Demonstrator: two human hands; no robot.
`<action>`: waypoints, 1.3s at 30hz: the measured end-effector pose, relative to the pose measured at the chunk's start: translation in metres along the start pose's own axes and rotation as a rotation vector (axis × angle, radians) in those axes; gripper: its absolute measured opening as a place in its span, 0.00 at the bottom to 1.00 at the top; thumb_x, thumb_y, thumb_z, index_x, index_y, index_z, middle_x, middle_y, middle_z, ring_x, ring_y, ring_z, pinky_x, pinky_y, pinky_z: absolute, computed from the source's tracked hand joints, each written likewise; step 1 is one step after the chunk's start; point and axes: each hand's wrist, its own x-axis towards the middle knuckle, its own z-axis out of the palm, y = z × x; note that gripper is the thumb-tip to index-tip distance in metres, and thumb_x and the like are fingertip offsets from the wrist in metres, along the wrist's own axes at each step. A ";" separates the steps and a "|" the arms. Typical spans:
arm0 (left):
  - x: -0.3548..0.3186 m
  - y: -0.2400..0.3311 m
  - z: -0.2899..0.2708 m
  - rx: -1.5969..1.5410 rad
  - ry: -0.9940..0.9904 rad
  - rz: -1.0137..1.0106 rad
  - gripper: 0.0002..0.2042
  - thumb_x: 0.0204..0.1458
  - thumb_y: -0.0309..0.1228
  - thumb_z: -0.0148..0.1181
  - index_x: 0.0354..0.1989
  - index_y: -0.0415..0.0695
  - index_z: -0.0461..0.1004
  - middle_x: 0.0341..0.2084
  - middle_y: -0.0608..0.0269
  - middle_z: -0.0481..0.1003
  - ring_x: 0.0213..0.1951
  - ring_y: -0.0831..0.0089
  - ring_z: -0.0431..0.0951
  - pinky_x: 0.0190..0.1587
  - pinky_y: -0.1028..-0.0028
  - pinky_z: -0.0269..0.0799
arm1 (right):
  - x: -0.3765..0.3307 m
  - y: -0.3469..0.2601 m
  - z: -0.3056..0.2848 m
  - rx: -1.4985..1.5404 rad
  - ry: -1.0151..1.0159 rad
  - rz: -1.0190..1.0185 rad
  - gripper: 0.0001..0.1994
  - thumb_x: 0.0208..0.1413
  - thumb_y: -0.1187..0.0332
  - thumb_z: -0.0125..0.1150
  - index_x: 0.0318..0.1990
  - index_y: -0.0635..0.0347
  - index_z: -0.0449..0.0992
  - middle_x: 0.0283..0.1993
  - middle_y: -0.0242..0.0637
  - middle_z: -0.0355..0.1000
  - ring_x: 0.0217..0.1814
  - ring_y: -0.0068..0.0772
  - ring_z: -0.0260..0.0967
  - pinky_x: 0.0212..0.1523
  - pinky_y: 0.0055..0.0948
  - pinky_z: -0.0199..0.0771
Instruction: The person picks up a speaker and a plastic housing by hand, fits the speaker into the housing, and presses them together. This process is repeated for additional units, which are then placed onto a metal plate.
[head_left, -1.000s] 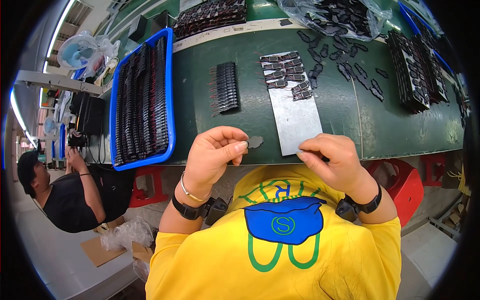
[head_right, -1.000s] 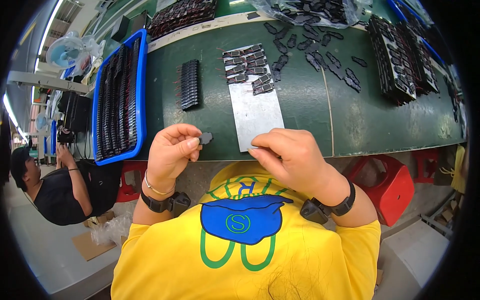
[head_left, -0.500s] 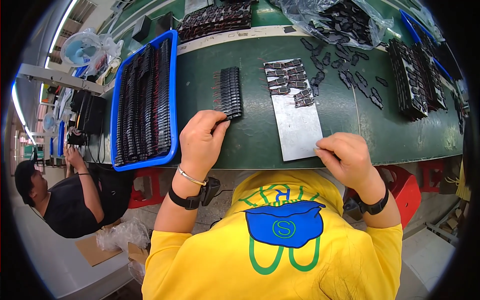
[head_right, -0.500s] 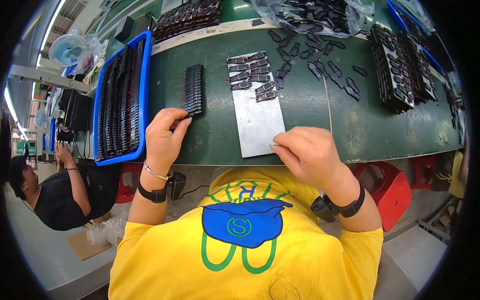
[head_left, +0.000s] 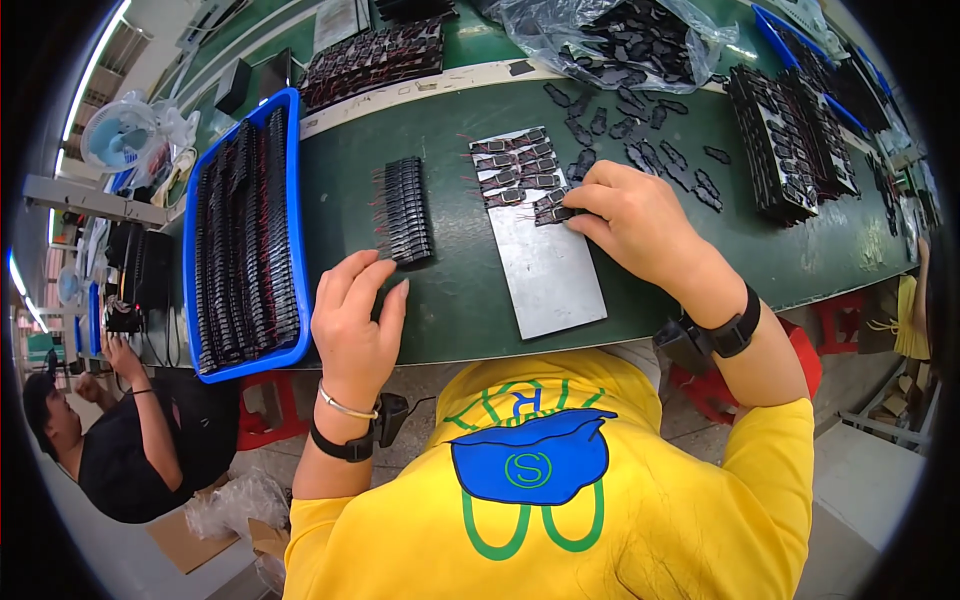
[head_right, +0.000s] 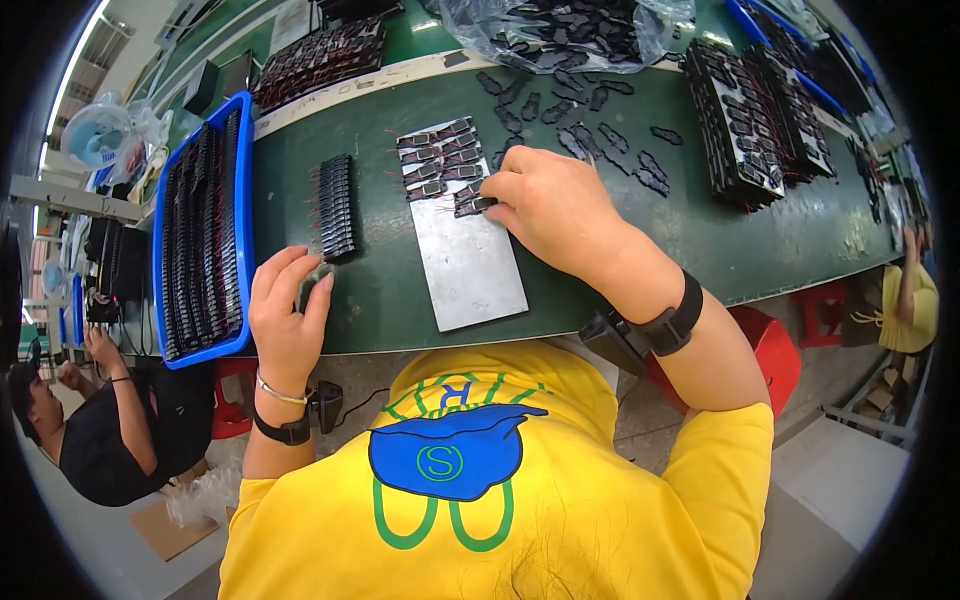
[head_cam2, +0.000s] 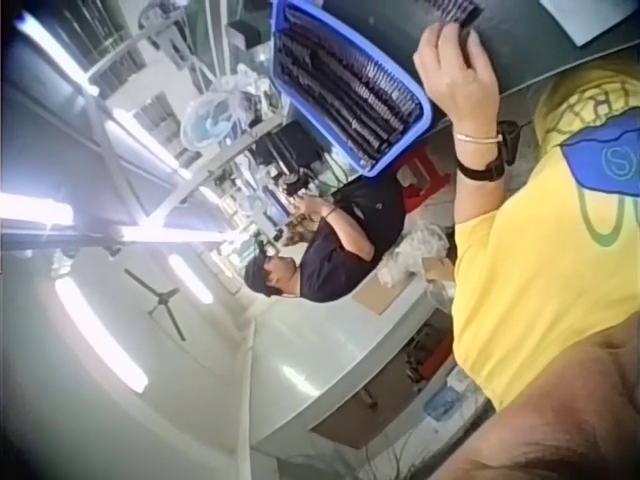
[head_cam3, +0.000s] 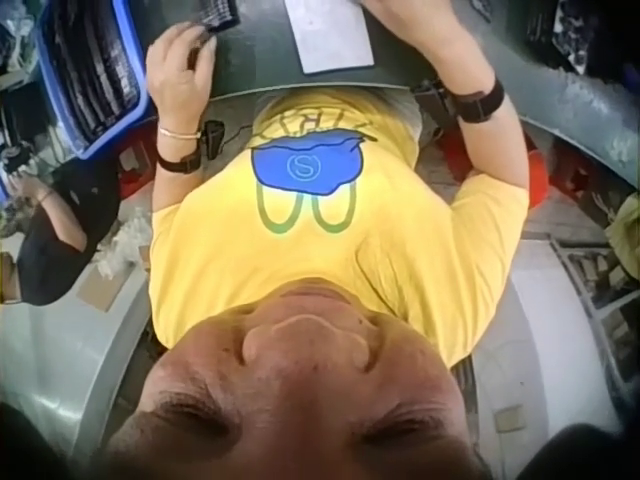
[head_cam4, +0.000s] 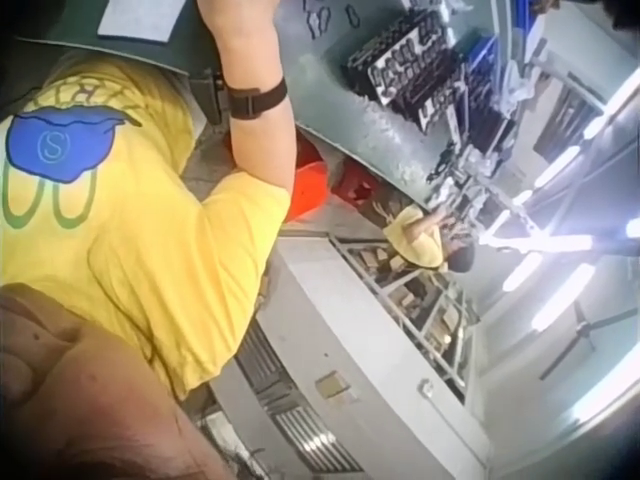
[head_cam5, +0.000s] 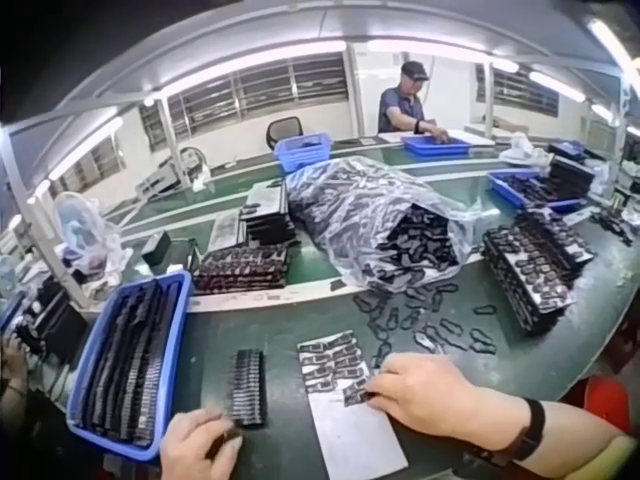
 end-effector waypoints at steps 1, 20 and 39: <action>0.000 0.004 -0.002 -0.054 0.002 0.025 0.11 0.40 0.21 0.66 0.35 0.40 0.76 0.36 0.55 0.75 0.37 0.58 0.76 0.40 0.68 0.73 | 0.001 0.000 0.001 0.002 -0.003 -0.007 0.09 0.43 0.71 0.67 0.35 0.59 0.77 0.33 0.37 0.71 0.34 0.42 0.71 0.33 0.35 0.72; 0.007 0.048 0.027 -1.374 -0.489 -0.829 0.10 0.53 0.23 0.61 0.42 0.35 0.75 0.36 0.57 0.77 0.32 0.76 0.79 0.32 0.79 0.75 | -0.029 -0.042 -0.003 0.264 0.111 -0.010 0.11 0.41 0.75 0.68 0.34 0.63 0.75 0.29 0.41 0.69 0.28 0.42 0.69 0.28 0.34 0.70; -0.003 0.070 0.028 -1.013 -0.314 -0.570 0.06 0.50 0.20 0.62 0.37 0.35 0.78 0.29 0.56 0.79 0.29 0.73 0.80 0.32 0.80 0.76 | -0.046 -0.069 0.012 0.289 0.245 -0.112 0.15 0.37 0.78 0.69 0.36 0.66 0.75 0.29 0.41 0.74 0.27 0.40 0.74 0.27 0.31 0.74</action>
